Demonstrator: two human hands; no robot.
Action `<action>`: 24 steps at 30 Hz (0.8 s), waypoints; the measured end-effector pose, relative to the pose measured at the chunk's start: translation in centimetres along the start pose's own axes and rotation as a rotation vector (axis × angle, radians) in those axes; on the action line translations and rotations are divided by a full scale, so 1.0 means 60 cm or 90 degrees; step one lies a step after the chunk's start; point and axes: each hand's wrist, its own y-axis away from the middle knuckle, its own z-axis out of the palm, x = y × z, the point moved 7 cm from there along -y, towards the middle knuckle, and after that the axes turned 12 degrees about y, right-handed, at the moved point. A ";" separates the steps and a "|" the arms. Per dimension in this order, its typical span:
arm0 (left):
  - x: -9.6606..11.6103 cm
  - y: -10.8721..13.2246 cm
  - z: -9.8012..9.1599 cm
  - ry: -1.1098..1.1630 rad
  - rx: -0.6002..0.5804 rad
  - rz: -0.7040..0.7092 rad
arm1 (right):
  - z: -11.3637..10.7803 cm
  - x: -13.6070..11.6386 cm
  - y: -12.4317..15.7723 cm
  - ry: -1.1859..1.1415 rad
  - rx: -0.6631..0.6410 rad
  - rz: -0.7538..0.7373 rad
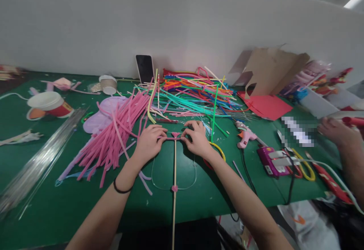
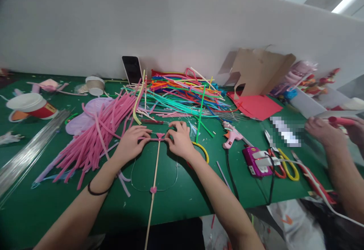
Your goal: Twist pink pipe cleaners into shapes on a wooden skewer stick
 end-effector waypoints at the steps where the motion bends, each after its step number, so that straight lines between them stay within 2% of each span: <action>1: -0.002 0.000 0.001 0.003 -0.004 -0.002 | 0.002 0.003 0.000 -0.002 0.000 0.007; 6: -0.014 -0.002 0.000 0.025 -0.007 -0.027 | 0.010 0.007 -0.003 -0.025 -0.007 -0.008; 10: -0.023 -0.004 -0.015 0.080 0.019 -0.072 | 0.011 0.000 -0.004 -0.030 -0.027 -0.047; 12: -0.023 -0.003 -0.033 0.092 0.084 -0.092 | 0.008 -0.005 -0.004 -0.017 -0.023 -0.051; 15: -0.004 0.006 -0.069 0.016 0.241 -0.076 | 0.005 -0.014 -0.004 -0.001 -0.013 -0.059; 17: 0.021 0.009 -0.075 -0.066 0.271 -0.020 | 0.007 -0.021 -0.004 0.006 -0.010 -0.075; 18: 0.033 0.009 -0.069 -0.101 0.245 0.013 | 0.008 -0.024 -0.004 0.011 -0.010 -0.083; 20: 0.052 0.007 -0.043 -0.152 0.142 0.066 | 0.013 -0.029 -0.005 0.018 -0.012 -0.095; 22: 0.058 0.008 -0.018 -0.184 0.047 0.089 | 0.016 -0.028 -0.008 0.019 -0.011 -0.091; 24: 0.055 0.009 -0.002 -0.189 -0.007 0.089 | 0.018 -0.024 -0.012 0.013 -0.015 -0.077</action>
